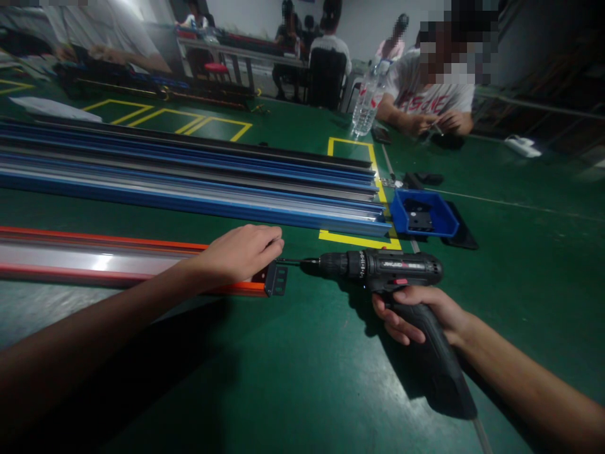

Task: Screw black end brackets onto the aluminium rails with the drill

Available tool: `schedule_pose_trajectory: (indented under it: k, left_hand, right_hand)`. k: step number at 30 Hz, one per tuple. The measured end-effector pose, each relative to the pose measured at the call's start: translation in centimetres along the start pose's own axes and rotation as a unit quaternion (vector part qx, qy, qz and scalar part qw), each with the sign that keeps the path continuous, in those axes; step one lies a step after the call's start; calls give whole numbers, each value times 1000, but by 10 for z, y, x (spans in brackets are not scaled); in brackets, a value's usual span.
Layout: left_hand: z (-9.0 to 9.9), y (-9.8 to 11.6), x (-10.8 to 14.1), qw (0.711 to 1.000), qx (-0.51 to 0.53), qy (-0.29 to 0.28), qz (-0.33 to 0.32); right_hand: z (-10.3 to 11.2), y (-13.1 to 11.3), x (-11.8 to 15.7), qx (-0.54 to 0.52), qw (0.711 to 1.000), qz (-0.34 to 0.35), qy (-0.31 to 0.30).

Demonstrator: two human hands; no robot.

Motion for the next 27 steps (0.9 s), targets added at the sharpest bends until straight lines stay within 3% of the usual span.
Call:
schedule_pose_trajectory:
  k: [27]
  left_hand:
    - [0,0,0,1000,5,-1,2]
  right_hand:
    - [-1,0,0,-5,1000,7,4]
Point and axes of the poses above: each hand's wrist, its own x-axis away from the middle knuckle, its own z-axis out of the back of the hand, y = z × x, the point moved 10 cm from there along -x, towards the middle knuckle, and after that the axes turned 6 degrees about x, right-handed, at the moved point
